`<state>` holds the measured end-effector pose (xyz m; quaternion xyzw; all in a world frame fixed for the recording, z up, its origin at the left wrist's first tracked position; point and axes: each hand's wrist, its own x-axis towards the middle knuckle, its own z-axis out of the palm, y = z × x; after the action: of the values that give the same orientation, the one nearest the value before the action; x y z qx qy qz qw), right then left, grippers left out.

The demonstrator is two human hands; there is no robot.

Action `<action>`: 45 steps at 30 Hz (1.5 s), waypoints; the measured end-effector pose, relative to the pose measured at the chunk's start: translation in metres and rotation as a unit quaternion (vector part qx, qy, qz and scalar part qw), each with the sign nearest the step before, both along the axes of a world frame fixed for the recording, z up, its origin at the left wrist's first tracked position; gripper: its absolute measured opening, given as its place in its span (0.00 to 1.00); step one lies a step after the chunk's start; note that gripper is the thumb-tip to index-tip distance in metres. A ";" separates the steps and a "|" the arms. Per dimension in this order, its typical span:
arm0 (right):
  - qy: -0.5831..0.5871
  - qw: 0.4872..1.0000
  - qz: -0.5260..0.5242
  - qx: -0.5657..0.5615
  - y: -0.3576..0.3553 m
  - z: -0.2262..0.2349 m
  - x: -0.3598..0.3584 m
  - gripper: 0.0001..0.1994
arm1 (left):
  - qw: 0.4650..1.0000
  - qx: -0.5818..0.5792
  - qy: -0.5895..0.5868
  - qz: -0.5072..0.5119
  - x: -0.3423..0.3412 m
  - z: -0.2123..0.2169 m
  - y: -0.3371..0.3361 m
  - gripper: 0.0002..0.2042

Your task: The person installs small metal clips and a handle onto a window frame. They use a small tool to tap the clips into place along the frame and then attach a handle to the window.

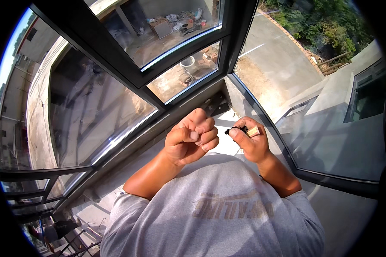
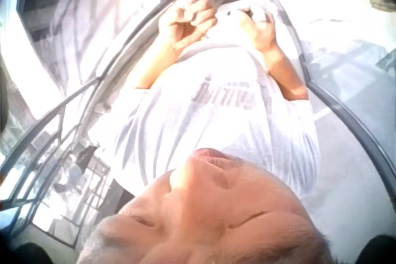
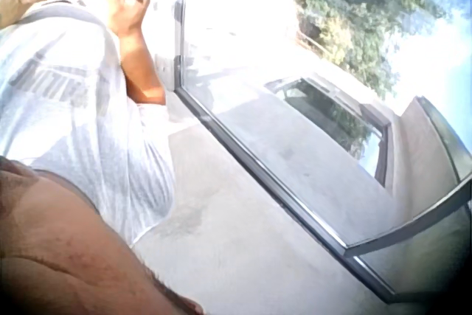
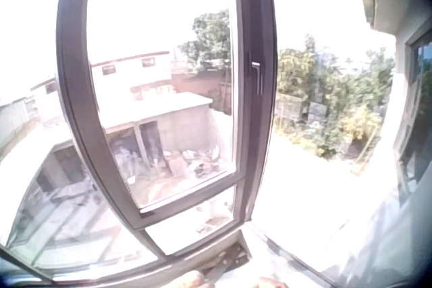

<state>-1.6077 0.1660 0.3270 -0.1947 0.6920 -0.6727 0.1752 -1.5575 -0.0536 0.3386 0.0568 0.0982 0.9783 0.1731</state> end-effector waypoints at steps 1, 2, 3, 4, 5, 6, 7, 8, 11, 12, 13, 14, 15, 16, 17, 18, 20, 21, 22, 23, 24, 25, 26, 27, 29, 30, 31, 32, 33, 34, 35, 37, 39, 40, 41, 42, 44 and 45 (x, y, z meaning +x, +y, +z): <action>0.004 1.000 -0.004 -0.003 -0.004 0.002 -0.006 0.10 | 1.000 0.000 0.012 -0.008 -0.009 -0.001 -0.004 0.12; 0.009 1.000 -0.009 -0.007 -0.008 0.004 -0.011 0.10 | 1.000 0.006 0.016 -0.012 -0.017 -0.001 -0.009 0.12; 0.013 1.000 -0.014 -0.010 -0.013 0.006 -0.016 0.10 | 1.000 0.011 0.019 -0.017 -0.026 -0.002 -0.015 0.11; 0.010 1.000 -0.019 -0.017 -0.020 0.009 -0.022 0.09 | 0.999 0.015 0.023 -0.020 -0.035 -0.002 -0.021 0.11; 0.012 1.000 -0.024 -0.012 -0.025 0.010 -0.029 0.09 | 0.999 0.020 0.026 -0.027 -0.043 -0.002 -0.027 0.11; 0.014 0.999 -0.029 -0.007 -0.030 0.011 -0.035 0.09 | 0.999 0.026 0.030 -0.034 -0.052 -0.002 -0.034 0.11; 0.012 0.999 -0.035 -0.002 -0.037 0.012 -0.040 0.09 | 0.998 0.031 0.030 -0.041 -0.059 -0.003 -0.041 0.10; 0.004 0.999 -0.040 -0.006 -0.043 0.013 -0.045 0.09 | 0.998 0.038 0.029 -0.048 -0.065 -0.003 -0.047 0.10; -0.015 0.998 -0.050 -0.019 -0.067 0.014 -0.059 0.09 | 0.996 0.057 0.029 -0.058 -0.085 -0.007 -0.069 0.11; -0.019 0.998 -0.052 -0.022 -0.075 0.015 -0.064 0.09 | 0.996 0.063 0.032 -0.054 -0.092 -0.009 -0.078 0.11; -0.025 0.998 -0.055 -0.025 -0.081 0.015 -0.068 0.09 | 0.996 0.070 0.034 -0.052 -0.098 -0.011 -0.084 0.12; -0.029 0.998 -0.049 -0.028 -0.088 0.016 -0.073 0.09 | 0.997 0.056 0.041 -0.039 -0.103 -0.013 -0.089 0.12; -0.032 0.998 -0.042 -0.031 -0.094 0.018 -0.079 0.09 | 0.998 0.046 0.035 -0.030 -0.106 -0.013 -0.093 0.11; -0.032 0.998 -0.033 -0.036 -0.100 0.019 -0.087 0.09 | 0.999 0.035 0.032 -0.021 -0.111 -0.010 -0.098 0.11; -0.037 0.998 -0.027 -0.037 -0.105 0.019 -0.094 0.08 | 0.999 0.023 0.030 -0.010 -0.116 -0.009 -0.101 0.11; -0.041 0.998 -0.019 -0.038 -0.109 0.018 -0.102 0.08 | 0.999 0.010 0.046 0.002 -0.119 -0.013 -0.104 0.10; -0.036 0.999 0.003 -0.040 -0.115 0.014 -0.121 0.07 | 0.998 -0.035 0.020 0.050 -0.128 -0.027 -0.103 0.09; 0.006 0.999 0.012 -0.052 -0.119 0.013 -0.130 0.07 | 0.995 -0.057 0.007 0.075 -0.133 -0.034 -0.101 0.09; 0.045 0.996 0.023 -0.067 -0.125 0.011 -0.139 0.07 | 0.989 -0.099 -0.038 0.100 -0.139 -0.041 -0.093 0.08; 0.082 0.992 0.038 -0.086 -0.134 0.009 -0.146 0.06 | 0.988 -0.112 -0.048 0.093 -0.145 -0.049 -0.088 0.15; 0.052 0.984 0.057 -0.158 -0.146 0.007 -0.149 0.06 | 0.988 -0.097 -0.096 0.073 -0.148 -0.051 -0.079 0.21; 0.183 0.972 0.085 -0.117 -0.152 -0.002 -0.165 0.05 | 0.985 -0.081 -0.143 0.052 -0.152 -0.044 -0.071 0.27; 0.243 0.957 0.111 -0.112 -0.158 -0.007 -0.175 0.05 | 0.986 -0.027 -0.162 0.039 -0.159 -0.047 -0.068 0.33; 0.302 0.938 0.135 -0.108 -0.165 -0.013 -0.183 0.05 | 0.979 0.031 -0.189 0.065 -0.163 -0.044 -0.058 0.32; 0.347 0.915 0.174 -0.113 -0.172 -0.018 -0.198 0.05 | 0.980 0.058 -0.170 0.087 -0.172 -0.043 -0.053 0.31; 0.362 0.904 0.194 -0.117 -0.176 -0.018 -0.205 0.05 | 0.974 0.078 -0.182 0.115 -0.176 -0.044 -0.052 0.31; 0.369 0.897 0.213 -0.120 -0.179 -0.019 -0.211 0.05 | 0.966 0.101 -0.194 0.140 -0.179 -0.044 -0.049 0.30; 0.373 0.891 0.229 -0.123 -0.182 -0.019 -0.217 0.05 | 0.957 0.123 -0.205 0.165 -0.182 -0.045 -0.046 0.29; 0.376 0.885 0.242 -0.128 -0.185 -0.019 -0.221 0.05 | 0.952 0.121 -0.204 0.193 -0.184 -0.045 -0.044 0.28; 0.376 0.882 0.254 -0.128 -0.185 -0.018 -0.223 0.06 | 0.947 0.124 -0.202 0.216 -0.185 -0.046 -0.039 0.27; 0.373 0.881 0.260 -0.132 -0.187 -0.018 -0.226 0.06 | 0.951 0.087 -0.177 0.237 -0.184 -0.049 -0.037 0.26; 0.359 0.883 0.266 -0.143 -0.188 -0.019 -0.229 0.06 | 0.950 0.013 -0.129 0.283 -0.182 -0.055 -0.032 0.23; 0.343 0.888 0.266 -0.154 -0.188 -0.023 -0.231 0.07 | 0.945 -0.011 -0.110 0.307 -0.182 -0.059 -0.032 0.23; 0.325 0.887 0.284 -0.166 -0.190 -0.026 -0.232 0.06 | 0.944 0.000 -0.117 0.310 -0.183 -0.061 -0.034 0.22; 0.303 0.891 0.286 -0.178 -0.190 -0.029 -0.231 0.06 | 0.942 0.011 -0.124 0.312 -0.183 -0.062 -0.035 0.22; 0.281 0.896 0.287 -0.189 -0.189 -0.030 -0.229 0.06 | 0.942 0.032 -0.135 0.305 -0.180 -0.062 -0.039 0.22; 0.243 0.901 0.298 -0.199 -0.187 -0.017 -0.225 0.05 | 0.934 0.092 -0.153 0.309 -0.176 -0.065 -0.043 0.23; 0.161 0.918 0.284 -0.224 -0.185 -0.020 -0.224 0.06 | 0.925 0.129 -0.162 0.318 -0.173 -0.068 -0.045 0.24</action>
<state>-1.8313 -0.0194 0.3068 -0.5229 0.4571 -0.6919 0.1974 -1.7309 -0.0988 0.2711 -0.1147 -0.0457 0.9821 -0.1425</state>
